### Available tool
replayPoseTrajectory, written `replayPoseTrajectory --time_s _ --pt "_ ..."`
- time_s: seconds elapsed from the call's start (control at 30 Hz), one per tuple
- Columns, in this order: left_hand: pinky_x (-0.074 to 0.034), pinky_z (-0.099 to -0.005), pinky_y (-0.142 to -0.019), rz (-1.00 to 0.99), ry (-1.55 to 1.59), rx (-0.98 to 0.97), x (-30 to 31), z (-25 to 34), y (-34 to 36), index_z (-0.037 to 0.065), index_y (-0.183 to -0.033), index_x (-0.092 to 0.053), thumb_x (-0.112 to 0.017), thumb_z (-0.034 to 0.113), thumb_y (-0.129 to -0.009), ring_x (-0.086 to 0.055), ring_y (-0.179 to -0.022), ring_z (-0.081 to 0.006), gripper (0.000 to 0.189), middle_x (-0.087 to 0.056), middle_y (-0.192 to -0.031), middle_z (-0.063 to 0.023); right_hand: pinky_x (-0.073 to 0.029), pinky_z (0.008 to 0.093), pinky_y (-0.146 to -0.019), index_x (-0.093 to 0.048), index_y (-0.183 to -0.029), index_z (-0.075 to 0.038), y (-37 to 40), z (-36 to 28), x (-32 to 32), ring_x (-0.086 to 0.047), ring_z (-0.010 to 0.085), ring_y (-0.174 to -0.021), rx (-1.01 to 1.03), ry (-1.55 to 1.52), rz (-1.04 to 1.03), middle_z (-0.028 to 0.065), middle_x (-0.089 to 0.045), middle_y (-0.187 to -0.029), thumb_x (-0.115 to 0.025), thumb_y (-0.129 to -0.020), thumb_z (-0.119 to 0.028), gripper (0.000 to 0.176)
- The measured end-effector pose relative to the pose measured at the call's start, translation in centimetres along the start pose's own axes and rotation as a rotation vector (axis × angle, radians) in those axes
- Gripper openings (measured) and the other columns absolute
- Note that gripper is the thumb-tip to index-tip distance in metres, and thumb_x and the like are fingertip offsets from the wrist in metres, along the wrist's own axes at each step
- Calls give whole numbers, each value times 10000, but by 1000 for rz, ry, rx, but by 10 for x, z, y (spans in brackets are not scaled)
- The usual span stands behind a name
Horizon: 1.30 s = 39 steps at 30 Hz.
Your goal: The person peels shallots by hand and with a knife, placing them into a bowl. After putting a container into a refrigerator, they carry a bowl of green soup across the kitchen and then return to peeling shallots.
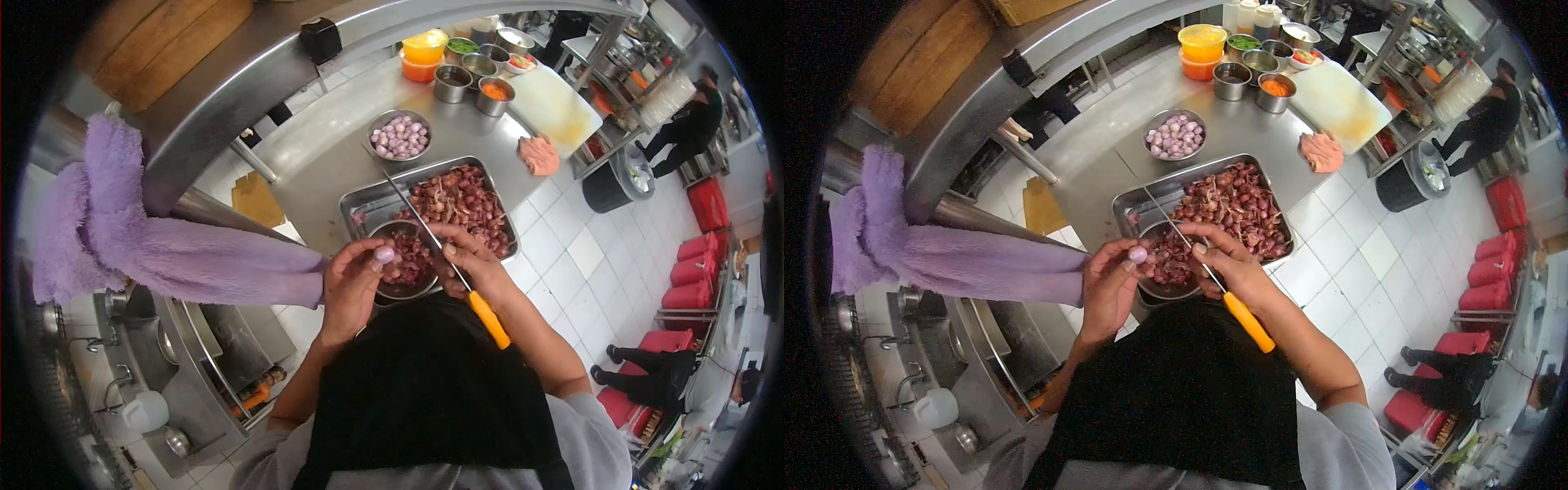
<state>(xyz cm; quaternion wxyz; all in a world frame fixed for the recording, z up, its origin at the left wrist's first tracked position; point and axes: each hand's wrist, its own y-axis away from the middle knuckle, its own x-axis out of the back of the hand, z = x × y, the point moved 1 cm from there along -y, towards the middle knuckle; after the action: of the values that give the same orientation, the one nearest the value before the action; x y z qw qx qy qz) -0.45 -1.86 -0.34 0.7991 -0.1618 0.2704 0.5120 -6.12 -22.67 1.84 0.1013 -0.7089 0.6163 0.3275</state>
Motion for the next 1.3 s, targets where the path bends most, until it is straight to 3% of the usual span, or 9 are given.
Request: replayPoseTrajectory --time_s 0.2,0.4,0.63,0.73,0.8,0.9,1.03,1.1,1.3 --pt "-520 -312 -718 147 -237 -90 6 5 -9 -25 -1185 -564 -583 9 -934 -632 -909 -190 254 -640 -1111 -145 -366 232 -571 -468 -1431 -193 -7 40 33 -471 85 -679 -177 236 160 -33 -529 -793 -570 -981 -292 472" --pt "-489 -240 -631 301 -487 -201 28 -26 -92 -10 -1109 -604 -685 110 -908 -606 -831 -116 248 -661 -999 -83 -349 240 -559 -499 -1420 -189 12 53 65 -443 93 -651 -151 122 208 -25 -504 -775 -540 -999 -290 435" --pt "-510 -280 -690 389 -831 -417 38 -68 -236 -21 -938 -671 -718 101 -847 -637 -723 -139 160 -690 -814 -76 -325 252 -519 -537 -1353 -153 53 63 89 -410 110 -584 -151 -136 438 -20 -448 -709 -545 -995 -301 387" --pt "-514 -287 -696 391 -1035 -419 50 -74 -254 -17 -942 -680 -710 86 -837 -650 -731 -151 150 -702 -815 -91 -286 245 -453 -531 -1160 -132 69 60 89 -371 101 -518 -73 -151 493 -12 -437 -696 -566 -975 -361 296" --pt "-513 -286 -692 386 -1168 -411 48 -79 -253 -12 -957 -683 -705 82 -838 -653 -731 -153 154 -705 -816 -96 -290 245 -451 -524 -1197 -136 77 62 96 -365 97 -516 -46 -167 523 -16 -432 -689 -587 -956 -396 360" --pt "-520 -308 -669 -28 -1007 -110 21 -85 -217 -14 -989 -678 -678 66 -838 -678 -709 -219 171 -708 -803 -134 -293 236 -461 -524 -1258 -139 88 58 103 -366 80 -529 63 -222 534 -31 -418 -691 -586 -949 -432 431" --pt "-510 -295 -591 -359 -1084 -60 16 -117 -203 -4 -1000 -672 -652 53 -870 -638 -738 -159 143 -674 -896 -102 -299 241 -489 -525 -1263 -145 97 48 101 -398 98 -554 110 -232 550 -18 -434 -705 -551 -983 -365 358" --pt "-520 -356 -789 -555 -1517 -324 4 -117 -195 3 -1028 -671 -637 34 -849 -635 -875 -266 184 -649 -1002 -138 -300 241 -493 -530 -1261 -138 102 48 98 -398 98 -561 115 -224 563 -16 -436 -707 -555 -981 -369 364" --pt "-431 -430 -971 -643 -1484 -495 -15 -144 -202 1 -1038 -670 -579 6 -826 -558 -1069 -359 232 -628 -1061 -170 -302 233 -489 -535 -1261 -97 112 51 92 -386 88 -565 159 -150 584 -12 -432 -706 -557 -972 -399 419"
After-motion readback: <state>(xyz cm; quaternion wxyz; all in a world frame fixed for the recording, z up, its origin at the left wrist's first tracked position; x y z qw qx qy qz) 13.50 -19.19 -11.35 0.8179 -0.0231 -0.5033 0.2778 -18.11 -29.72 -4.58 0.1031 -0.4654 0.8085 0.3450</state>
